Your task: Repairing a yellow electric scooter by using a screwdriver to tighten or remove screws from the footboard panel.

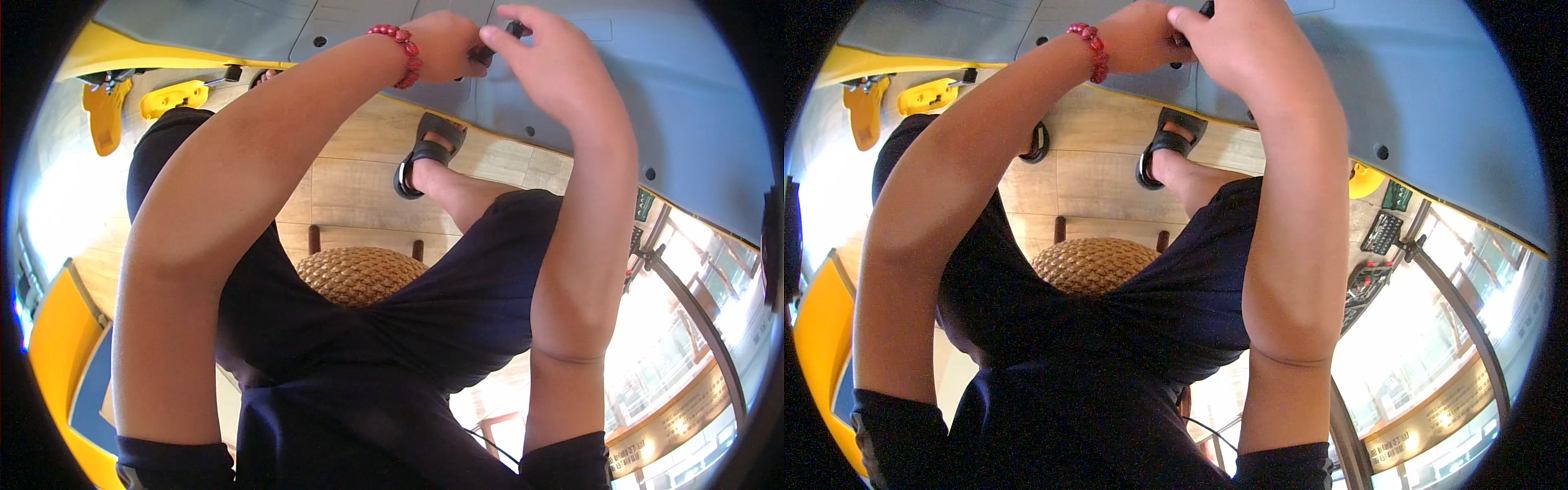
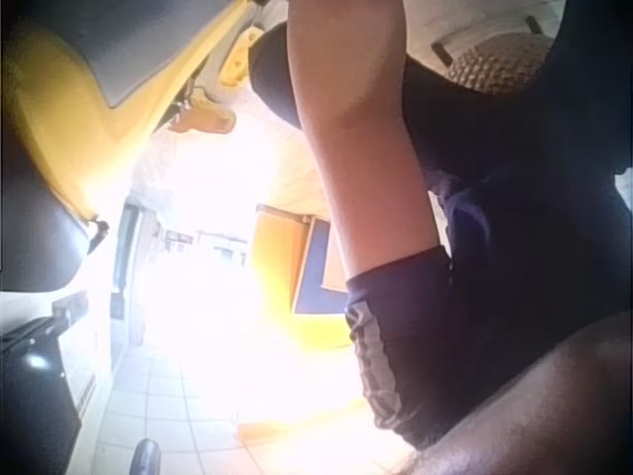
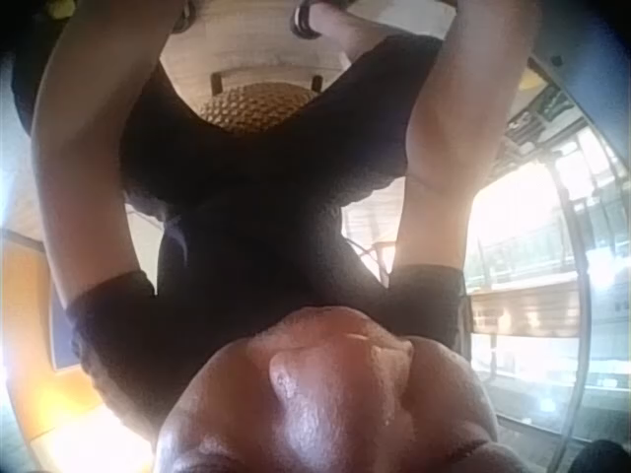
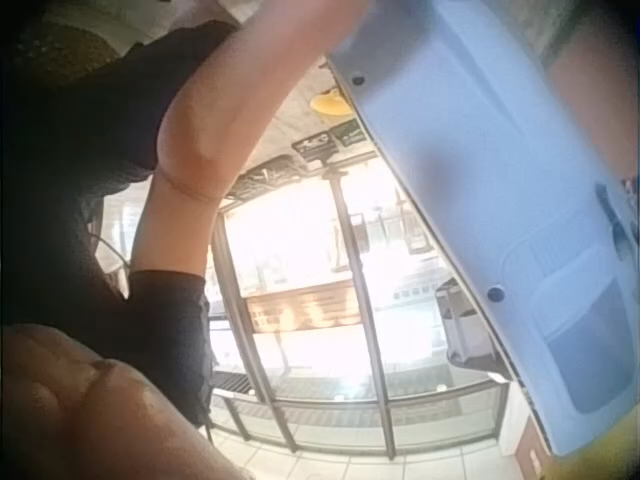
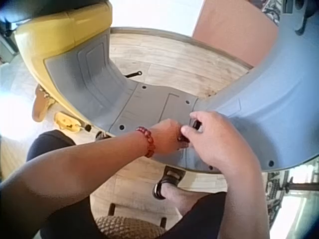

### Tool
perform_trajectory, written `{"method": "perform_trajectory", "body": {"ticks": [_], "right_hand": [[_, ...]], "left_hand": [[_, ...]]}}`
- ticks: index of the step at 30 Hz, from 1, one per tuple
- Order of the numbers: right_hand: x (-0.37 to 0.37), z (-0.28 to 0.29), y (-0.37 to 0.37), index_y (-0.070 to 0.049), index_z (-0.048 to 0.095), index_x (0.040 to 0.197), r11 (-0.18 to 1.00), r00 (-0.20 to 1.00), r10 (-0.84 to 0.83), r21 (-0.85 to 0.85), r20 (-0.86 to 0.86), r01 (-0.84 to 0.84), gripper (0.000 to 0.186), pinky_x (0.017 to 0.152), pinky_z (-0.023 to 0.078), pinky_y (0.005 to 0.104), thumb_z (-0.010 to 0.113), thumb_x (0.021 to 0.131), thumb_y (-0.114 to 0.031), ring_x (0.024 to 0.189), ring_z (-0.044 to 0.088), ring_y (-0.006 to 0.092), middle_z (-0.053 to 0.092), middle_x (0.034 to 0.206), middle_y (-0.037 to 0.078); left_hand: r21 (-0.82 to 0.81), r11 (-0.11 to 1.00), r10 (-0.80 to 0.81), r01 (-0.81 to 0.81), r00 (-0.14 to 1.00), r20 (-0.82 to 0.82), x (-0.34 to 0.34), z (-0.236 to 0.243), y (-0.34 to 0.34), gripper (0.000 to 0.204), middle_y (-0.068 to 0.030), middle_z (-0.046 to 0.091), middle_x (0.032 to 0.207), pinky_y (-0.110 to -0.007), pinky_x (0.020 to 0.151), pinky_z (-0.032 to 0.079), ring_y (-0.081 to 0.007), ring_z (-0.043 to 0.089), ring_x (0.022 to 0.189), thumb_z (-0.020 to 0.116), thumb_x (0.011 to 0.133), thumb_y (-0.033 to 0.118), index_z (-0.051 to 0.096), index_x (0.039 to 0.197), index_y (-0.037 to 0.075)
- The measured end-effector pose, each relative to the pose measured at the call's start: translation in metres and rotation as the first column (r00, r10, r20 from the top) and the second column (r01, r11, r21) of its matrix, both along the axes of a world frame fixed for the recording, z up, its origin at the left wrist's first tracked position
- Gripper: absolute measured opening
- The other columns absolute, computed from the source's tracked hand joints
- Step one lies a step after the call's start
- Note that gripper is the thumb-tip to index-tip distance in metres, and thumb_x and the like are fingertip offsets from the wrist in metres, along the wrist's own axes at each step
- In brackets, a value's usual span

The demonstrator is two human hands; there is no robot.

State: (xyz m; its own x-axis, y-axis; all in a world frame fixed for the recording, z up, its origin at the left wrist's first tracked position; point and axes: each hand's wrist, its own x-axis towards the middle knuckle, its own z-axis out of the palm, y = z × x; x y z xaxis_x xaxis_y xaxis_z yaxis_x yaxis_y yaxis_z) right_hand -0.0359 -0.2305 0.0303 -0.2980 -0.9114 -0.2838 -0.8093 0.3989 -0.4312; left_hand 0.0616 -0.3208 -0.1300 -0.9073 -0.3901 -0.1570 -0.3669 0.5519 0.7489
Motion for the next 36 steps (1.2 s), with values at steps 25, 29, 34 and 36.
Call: {"method": "perform_trajectory", "body": {"ticks": [25,29,34,36], "right_hand": [[-0.006,0.002,-0.010,0.003,0.072,0.119,0.986,0.992,-0.047,0.163,0.114,0.028,0.027,0.091,0.055,0.0379,0.061,0.097,-0.008,0.099,0.073,0.0340,0.074,0.109,0.024],[-0.002,0.009,-0.009,0.003,0.072,0.118,0.996,0.998,0.005,0.086,0.067,-0.011,0.026,0.091,0.055,0.0384,0.060,0.097,-0.009,0.099,0.072,0.0359,0.074,0.108,0.024],[0.015,0.017,-0.007,0.003,0.071,0.119,0.992,0.996,-0.092,0.085,-0.015,0.093,0.027,0.092,0.055,0.0398,0.059,0.098,-0.009,0.102,0.071,0.0380,0.074,0.110,0.024],[0.023,0.014,-0.004,0.003,0.071,0.119,0.992,0.987,-0.092,-0.092,-0.128,0.081,0.026,0.092,0.055,0.0400,0.060,0.098,-0.009,0.101,0.071,0.0381,0.074,0.110,0.024]], "left_hand": [[0.020,0.998,0.052,-0.051,0.998,-0.020,0.004,0.006,0.002,0.029,-0.0175,0.075,0.098,-0.046,0.085,0.056,-0.0374,0.072,0.097,0.075,0.083,0.028,0.073,0.102,0.007],[0.019,1.000,-0.010,0.009,1.000,0.013,0.000,0.002,0.000,0.029,-0.0173,0.076,0.099,-0.045,0.086,0.056,-0.0378,0.072,0.098,0.074,0.085,0.027,0.074,0.104,0.006],[0.025,1.000,-0.003,0.003,1.000,0.011,0.002,0.009,-0.002,0.030,-0.0174,0.076,0.098,-0.045,0.085,0.056,-0.0378,0.071,0.097,0.075,0.084,0.028,0.074,0.104,0.006],[0.000,1.000,0.022,-0.022,0.998,0.054,0.001,0.013,-0.001,0.032,-0.0174,0.075,0.098,-0.045,0.085,0.056,-0.0376,0.071,0.097,0.077,0.083,0.029,0.074,0.104,0.006]]}}
